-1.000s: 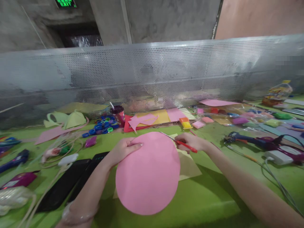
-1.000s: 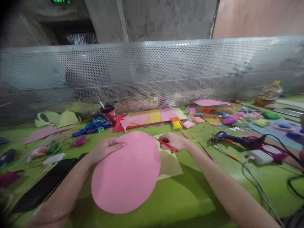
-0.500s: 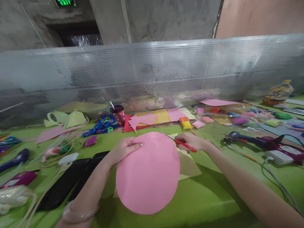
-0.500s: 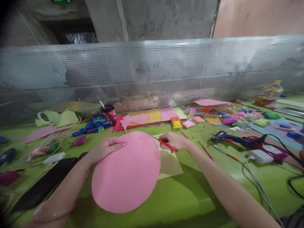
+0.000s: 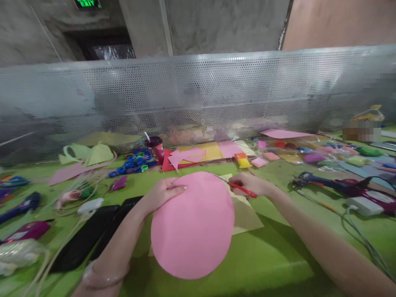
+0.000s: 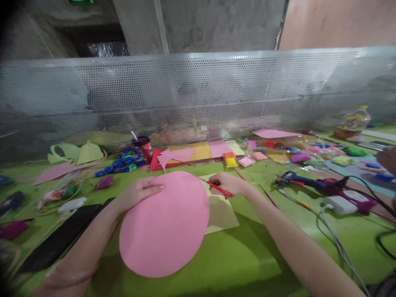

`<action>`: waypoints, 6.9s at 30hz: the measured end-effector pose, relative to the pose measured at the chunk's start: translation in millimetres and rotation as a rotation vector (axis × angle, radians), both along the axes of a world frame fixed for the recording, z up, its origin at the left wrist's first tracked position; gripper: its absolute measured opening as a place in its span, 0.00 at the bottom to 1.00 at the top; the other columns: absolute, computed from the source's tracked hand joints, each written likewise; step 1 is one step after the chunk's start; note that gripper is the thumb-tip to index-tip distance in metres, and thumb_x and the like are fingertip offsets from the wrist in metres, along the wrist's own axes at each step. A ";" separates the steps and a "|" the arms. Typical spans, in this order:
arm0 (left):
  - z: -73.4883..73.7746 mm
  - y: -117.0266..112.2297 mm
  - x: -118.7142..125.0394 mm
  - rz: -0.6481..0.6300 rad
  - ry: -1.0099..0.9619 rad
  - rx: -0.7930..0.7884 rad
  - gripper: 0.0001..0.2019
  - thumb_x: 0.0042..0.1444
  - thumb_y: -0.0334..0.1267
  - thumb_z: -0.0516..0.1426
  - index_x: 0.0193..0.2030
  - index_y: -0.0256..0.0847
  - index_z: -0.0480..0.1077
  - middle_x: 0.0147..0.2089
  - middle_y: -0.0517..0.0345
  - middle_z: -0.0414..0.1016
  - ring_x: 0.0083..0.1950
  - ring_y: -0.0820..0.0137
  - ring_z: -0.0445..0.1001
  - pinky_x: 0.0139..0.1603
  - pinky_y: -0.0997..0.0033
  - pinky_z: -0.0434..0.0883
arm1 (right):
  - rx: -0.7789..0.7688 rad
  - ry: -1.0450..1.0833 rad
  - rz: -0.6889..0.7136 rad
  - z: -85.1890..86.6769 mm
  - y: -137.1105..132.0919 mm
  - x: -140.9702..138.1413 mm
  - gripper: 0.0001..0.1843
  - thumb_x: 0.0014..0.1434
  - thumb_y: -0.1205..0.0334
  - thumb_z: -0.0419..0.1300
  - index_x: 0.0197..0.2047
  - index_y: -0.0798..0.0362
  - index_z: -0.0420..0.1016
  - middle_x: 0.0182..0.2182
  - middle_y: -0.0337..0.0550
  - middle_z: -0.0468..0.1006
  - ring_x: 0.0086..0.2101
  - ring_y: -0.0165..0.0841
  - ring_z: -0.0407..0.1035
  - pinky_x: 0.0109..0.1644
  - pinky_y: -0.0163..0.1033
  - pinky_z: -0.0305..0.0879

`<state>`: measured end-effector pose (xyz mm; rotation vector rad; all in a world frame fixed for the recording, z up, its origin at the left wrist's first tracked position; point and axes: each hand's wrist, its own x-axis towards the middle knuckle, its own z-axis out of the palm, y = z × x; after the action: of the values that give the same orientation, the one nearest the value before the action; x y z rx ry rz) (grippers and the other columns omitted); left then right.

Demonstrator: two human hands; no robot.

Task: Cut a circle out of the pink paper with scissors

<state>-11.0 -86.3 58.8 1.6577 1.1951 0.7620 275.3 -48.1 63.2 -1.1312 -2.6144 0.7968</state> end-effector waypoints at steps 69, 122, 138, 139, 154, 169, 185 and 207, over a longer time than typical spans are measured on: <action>3.8 0.3 -17.4 0.148 -0.105 0.033 0.20 0.46 0.48 0.58 0.45 0.41 0.69 0.38 0.55 0.76 0.39 0.62 0.73 0.36 0.66 0.69 | -0.106 0.069 -0.253 9.9 11.6 22.1 0.10 0.47 0.62 0.56 0.35 0.56 0.68 0.28 0.44 0.72 0.26 0.30 0.66 0.27 0.34 0.60; -11.5 20.3 -18.9 0.605 -0.197 0.470 0.18 0.44 0.49 0.58 0.37 0.37 0.71 0.36 0.54 0.76 0.34 0.65 0.72 0.31 0.72 0.66 | -0.214 0.548 -0.268 -18.5 -1.6 -16.7 0.12 0.49 0.64 0.52 0.16 0.54 0.58 0.12 0.35 0.65 0.15 0.25 0.61 0.19 0.30 0.58; -10.3 20.9 -20.0 0.618 -0.161 0.462 0.18 0.43 0.49 0.58 0.36 0.37 0.71 0.34 0.54 0.76 0.33 0.65 0.71 0.30 0.71 0.66 | -0.228 0.537 -0.274 -14.6 -3.6 -15.9 0.10 0.48 0.66 0.51 0.17 0.54 0.57 0.12 0.33 0.64 0.15 0.24 0.61 0.19 0.30 0.59; -10.4 20.9 -20.0 0.619 -0.157 0.468 0.18 0.43 0.49 0.58 0.36 0.37 0.72 0.34 0.54 0.76 0.33 0.65 0.71 0.30 0.71 0.66 | -0.232 0.534 -0.276 -14.4 -3.7 -16.1 0.10 0.48 0.66 0.51 0.18 0.54 0.57 0.12 0.33 0.64 0.15 0.24 0.61 0.19 0.30 0.58; -11.4 21.7 -21.1 0.619 -0.130 0.487 0.17 0.43 0.48 0.58 0.36 0.38 0.72 0.35 0.56 0.76 0.35 0.65 0.72 0.32 0.72 0.66 | -0.229 0.504 -0.278 -11.0 -6.0 -15.5 0.07 0.47 0.67 0.51 0.19 0.54 0.58 0.12 0.32 0.65 0.15 0.25 0.62 0.19 0.30 0.59; -8.9 18.0 -17.6 0.622 -0.136 0.463 0.19 0.44 0.49 0.58 0.37 0.37 0.72 0.36 0.53 0.76 0.36 0.63 0.72 0.33 0.70 0.67 | -0.228 0.507 -0.299 -10.0 -7.5 -18.0 0.05 0.46 0.67 0.52 0.21 0.55 0.60 0.12 0.33 0.65 0.15 0.25 0.62 0.17 0.29 0.58; -11.6 18.6 -16.1 0.650 -0.157 0.512 0.18 0.44 0.49 0.58 0.37 0.37 0.72 0.35 0.55 0.76 0.35 0.65 0.72 0.33 0.71 0.66 | -0.210 0.534 -0.314 -9.2 -7.0 -17.4 0.07 0.46 0.66 0.51 0.19 0.54 0.58 0.11 0.33 0.65 0.14 0.24 0.61 0.19 0.30 0.59; -10.0 17.2 -16.4 0.641 -0.115 0.504 0.17 0.44 0.49 0.58 0.36 0.38 0.72 0.33 0.56 0.76 0.34 0.65 0.72 0.31 0.72 0.65 | -0.199 0.478 -0.310 -1.3 -10.0 -14.5 0.07 0.45 0.66 0.52 0.19 0.53 0.58 0.11 0.33 0.65 0.14 0.25 0.61 0.21 0.31 0.63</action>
<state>-27.4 -69.2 48.8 1.5812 1.5569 1.6439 260.8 -58.1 61.9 -1.1789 -1.9508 1.1109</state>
